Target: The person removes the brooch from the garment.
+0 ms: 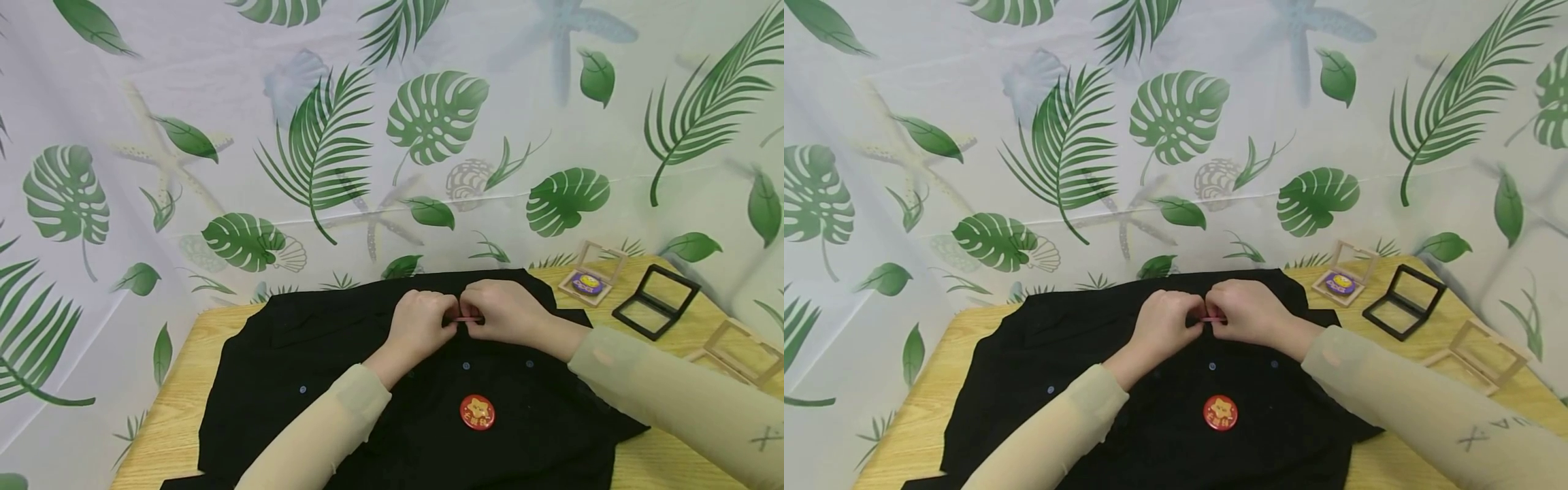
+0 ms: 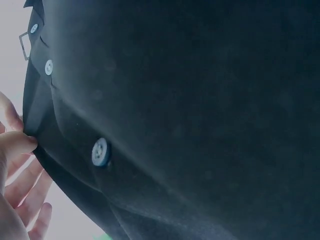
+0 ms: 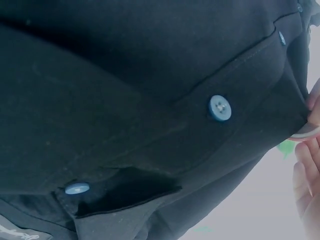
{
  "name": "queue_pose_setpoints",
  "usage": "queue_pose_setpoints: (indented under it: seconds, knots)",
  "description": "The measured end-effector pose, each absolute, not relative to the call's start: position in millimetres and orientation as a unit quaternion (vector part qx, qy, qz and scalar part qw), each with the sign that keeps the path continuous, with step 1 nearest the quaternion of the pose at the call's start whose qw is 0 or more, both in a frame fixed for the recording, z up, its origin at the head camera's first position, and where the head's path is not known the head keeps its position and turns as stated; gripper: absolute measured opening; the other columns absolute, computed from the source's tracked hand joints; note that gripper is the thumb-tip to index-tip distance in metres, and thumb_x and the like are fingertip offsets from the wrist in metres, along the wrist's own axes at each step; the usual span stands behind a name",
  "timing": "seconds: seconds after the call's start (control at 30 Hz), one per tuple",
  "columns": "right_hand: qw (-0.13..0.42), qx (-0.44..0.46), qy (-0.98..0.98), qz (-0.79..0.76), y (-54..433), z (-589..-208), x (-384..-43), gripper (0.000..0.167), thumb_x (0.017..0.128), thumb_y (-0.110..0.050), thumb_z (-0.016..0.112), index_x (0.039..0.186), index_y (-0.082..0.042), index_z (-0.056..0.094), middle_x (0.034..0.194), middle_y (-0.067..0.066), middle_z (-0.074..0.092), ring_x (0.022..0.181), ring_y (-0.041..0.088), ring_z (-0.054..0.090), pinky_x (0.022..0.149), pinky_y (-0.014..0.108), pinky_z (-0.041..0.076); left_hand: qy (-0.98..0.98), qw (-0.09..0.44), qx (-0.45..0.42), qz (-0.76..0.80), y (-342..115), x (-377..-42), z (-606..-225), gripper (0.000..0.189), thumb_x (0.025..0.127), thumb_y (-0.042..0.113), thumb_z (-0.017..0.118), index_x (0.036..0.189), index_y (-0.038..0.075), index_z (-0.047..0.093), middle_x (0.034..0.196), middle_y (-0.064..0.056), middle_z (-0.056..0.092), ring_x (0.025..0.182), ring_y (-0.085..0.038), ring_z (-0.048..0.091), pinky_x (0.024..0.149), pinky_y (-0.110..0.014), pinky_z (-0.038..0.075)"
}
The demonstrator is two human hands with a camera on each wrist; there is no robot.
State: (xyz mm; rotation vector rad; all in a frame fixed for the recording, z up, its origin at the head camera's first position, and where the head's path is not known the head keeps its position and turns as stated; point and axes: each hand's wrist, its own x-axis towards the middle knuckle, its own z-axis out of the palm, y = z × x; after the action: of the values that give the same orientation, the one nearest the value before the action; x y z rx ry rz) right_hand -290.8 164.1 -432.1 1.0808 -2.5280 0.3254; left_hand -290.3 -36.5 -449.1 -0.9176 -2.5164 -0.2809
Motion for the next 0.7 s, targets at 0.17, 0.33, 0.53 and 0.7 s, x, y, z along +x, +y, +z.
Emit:
queue_pose_setpoints:
  seconds: [0.17,0.33,0.53,0.7]
  knots:
    - [0.181,0.374,-0.902,0.12,164.6,-433.5,-291.5,0.024,0.076,-0.01,0.085,0.077,-0.019,0.063,0.072,-0.007,0.055,0.065,0.006,0.047,0.06,0.024,0.041,-0.908,0.236,-0.332,-0.097,-36.2,-289.6,-448.3,0.008,0.088,0.023,0.085,0.085,0.024,0.078,0.08,0.011,0.076,0.075,-0.008,0.07,0.08,-0.028,0.054]
    - [0.174,0.36,-0.909,0.115,163.5,-432.6,-290.7,0.022,0.077,-0.011,0.085,0.077,-0.018,0.064,0.072,-0.006,0.056,0.064,0.007,0.047,0.06,0.025,0.042,-0.906,0.244,-0.332,-0.095,-36.0,-289.4,-448.6,0.008,0.088,0.024,0.085,0.085,0.024,0.078,0.08,0.011,0.076,0.076,-0.008,0.07,0.081,-0.028,0.054]
    - [0.169,0.344,-0.918,0.104,161.9,-431.9,-289.2,0.022,0.077,-0.013,0.086,0.076,-0.018,0.064,0.071,-0.006,0.056,0.063,0.007,0.046,0.059,0.024,0.04,-0.904,0.248,-0.335,-0.096,-35.5,-289.9,-448.6,0.008,0.09,0.023,0.084,0.084,0.023,0.079,0.079,0.01,0.076,0.075,-0.008,0.069,0.081,-0.028,0.055]
    - [0.169,0.341,-0.919,0.105,161.0,-432.7,-290.2,0.023,0.077,-0.012,0.085,0.074,-0.018,0.063,0.069,-0.006,0.055,0.062,0.007,0.045,0.058,0.025,0.039,-0.902,0.251,-0.339,-0.094,-35.2,-289.3,-447.6,0.008,0.09,0.023,0.084,0.084,0.023,0.078,0.079,0.01,0.075,0.074,-0.007,0.069,0.079,-0.028,0.054]
